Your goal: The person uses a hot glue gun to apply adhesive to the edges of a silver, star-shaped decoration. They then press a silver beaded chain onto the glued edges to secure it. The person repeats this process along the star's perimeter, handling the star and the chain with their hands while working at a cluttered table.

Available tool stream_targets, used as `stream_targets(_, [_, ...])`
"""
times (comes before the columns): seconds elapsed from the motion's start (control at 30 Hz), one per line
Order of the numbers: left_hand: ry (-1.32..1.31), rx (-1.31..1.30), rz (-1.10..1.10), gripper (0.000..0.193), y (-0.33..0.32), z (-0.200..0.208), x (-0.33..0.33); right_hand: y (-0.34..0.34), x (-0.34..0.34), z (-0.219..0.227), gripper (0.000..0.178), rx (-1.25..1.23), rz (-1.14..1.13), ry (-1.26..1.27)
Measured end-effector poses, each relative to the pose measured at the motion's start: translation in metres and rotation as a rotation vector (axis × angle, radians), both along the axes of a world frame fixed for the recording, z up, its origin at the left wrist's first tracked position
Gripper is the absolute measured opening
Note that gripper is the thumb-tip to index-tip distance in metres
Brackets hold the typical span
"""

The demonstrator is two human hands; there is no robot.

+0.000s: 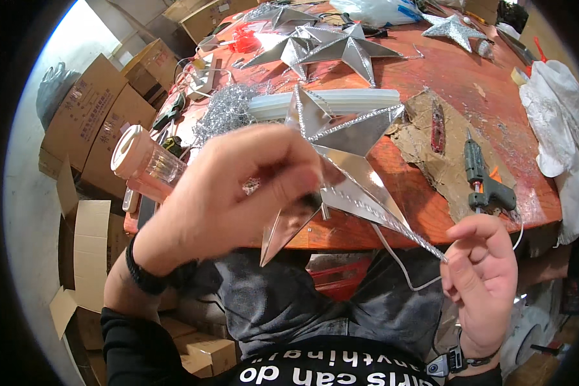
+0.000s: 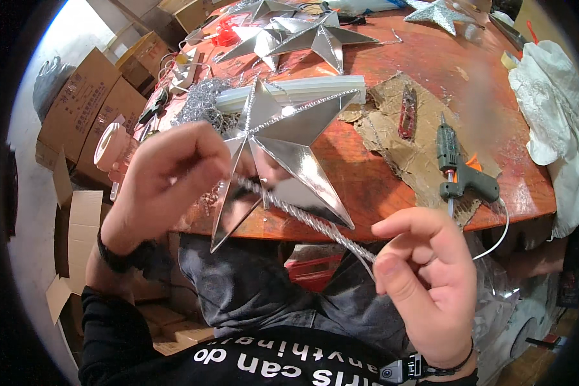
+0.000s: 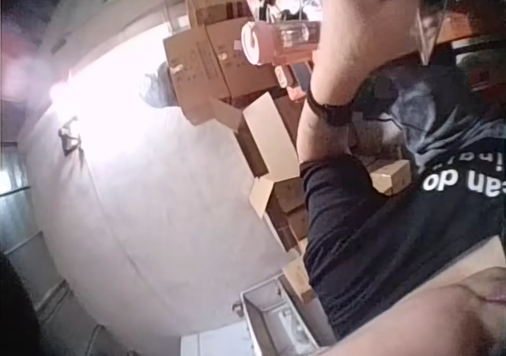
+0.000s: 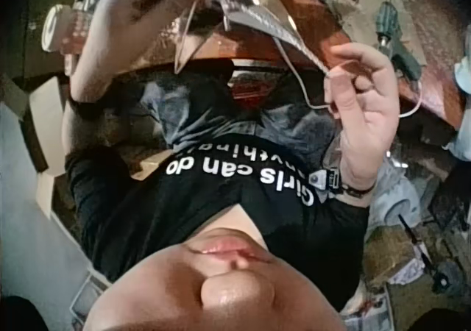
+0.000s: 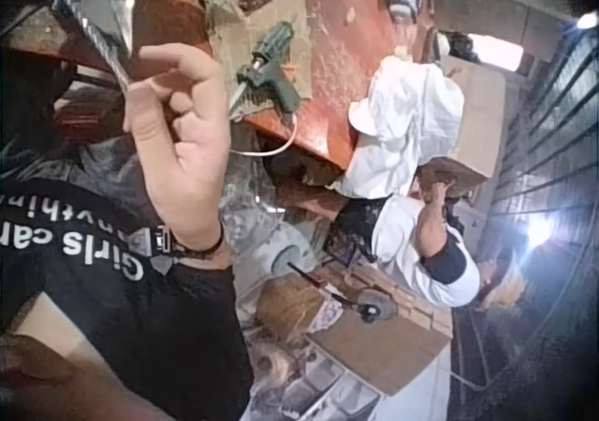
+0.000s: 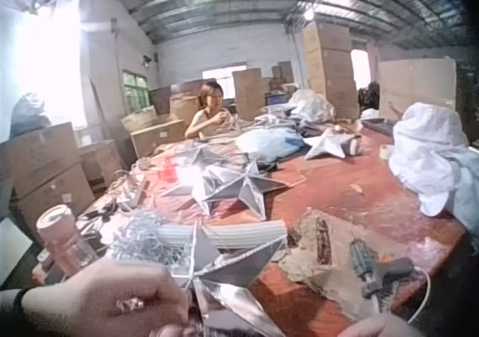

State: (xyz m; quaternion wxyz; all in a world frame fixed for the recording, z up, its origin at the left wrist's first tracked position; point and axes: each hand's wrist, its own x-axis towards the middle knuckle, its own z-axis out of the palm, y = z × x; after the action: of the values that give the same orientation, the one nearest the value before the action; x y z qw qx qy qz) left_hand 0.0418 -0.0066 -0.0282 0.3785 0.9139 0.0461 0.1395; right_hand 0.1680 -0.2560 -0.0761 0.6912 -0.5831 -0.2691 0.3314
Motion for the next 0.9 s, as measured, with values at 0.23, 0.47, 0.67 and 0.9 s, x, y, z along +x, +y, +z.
stream_targets(0.23, [0.181,0.23,0.116,0.016,0.037,-0.009,0.028,0.018,0.004,-0.011,0.025,-0.133,-0.073,-0.296])
stream_targets(0.47, [0.308,0.135,0.107,0.017,0.05,-0.01,0.036,0.025,0.008,-0.015,0.023,-0.134,-0.083,-0.412])
stream_targets(0.67, [0.373,0.088,0.089,0.019,0.053,-0.007,0.043,0.024,0.011,-0.015,0.025,-0.15,-0.067,-0.417])
stream_targets(0.9, [0.198,-0.096,0.103,0.015,0.065,-0.017,0.037,0.026,0.013,-0.013,0.029,-0.159,-0.043,-0.347])
